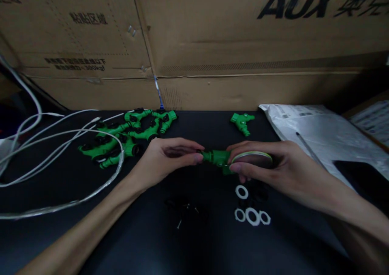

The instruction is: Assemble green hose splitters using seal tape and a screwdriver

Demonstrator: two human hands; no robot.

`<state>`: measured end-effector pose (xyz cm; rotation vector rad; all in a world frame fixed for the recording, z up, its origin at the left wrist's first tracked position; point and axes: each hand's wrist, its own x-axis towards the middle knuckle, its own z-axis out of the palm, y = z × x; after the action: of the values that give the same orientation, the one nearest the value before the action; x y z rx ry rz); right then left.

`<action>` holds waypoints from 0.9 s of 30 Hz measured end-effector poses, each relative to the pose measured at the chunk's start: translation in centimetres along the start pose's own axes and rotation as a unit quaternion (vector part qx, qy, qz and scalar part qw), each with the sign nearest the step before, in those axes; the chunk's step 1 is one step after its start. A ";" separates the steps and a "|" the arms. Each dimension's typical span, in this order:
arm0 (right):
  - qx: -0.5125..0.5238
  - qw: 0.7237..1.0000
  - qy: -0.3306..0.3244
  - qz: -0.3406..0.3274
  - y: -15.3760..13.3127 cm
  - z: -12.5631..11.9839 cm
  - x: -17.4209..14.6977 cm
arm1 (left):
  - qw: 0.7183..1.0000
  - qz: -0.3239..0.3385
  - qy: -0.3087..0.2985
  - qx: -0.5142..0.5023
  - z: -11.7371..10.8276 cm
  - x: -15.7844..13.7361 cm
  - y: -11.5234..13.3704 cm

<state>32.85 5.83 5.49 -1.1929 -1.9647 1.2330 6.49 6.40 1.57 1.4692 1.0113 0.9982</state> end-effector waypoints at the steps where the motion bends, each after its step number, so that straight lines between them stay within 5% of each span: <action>1: -0.003 1.000 0.000 -0.008 0.0 -0.1 0.0 | 0.999 -0.028 0.003 -0.045 0.1 0.2 -0.2; 5: 0.002 1.000 -0.001 -0.019 -0.4 -0.4 -0.1 | 0.984 -0.074 0.051 -0.156 0.0 0.9 -1.0; 9: 0.045 0.999 0.011 -0.019 -1.2 -1.2 -0.2 | 0.986 -0.089 0.079 -0.112 -0.1 1.1 -1.3; 14: 0.118 0.985 0.103 -0.070 -1.1 -2.5 -0.3 | 0.994 -0.057 -0.036 0.084 1.5 0.3 -0.1; 20: 0.225 0.962 0.128 -0.089 0.0 -2.9 0.2 | 0.959 -0.021 -0.208 0.191 5.4 -0.3 1.2; 23: 0.234 0.960 0.124 -0.088 0.2 -2.7 0.3 | 0.951 -0.003 -0.244 0.190 6.9 -0.4 1.2; 27: 0.256 0.956 0.117 -0.086 0.3 -2.5 0.5 | 0.956 0.023 -0.217 0.197 7.2 -0.5 1.3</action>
<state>34.67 7.38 6.33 -0.8385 -1.4216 1.3314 13.33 3.67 2.04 1.9430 0.8813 0.4785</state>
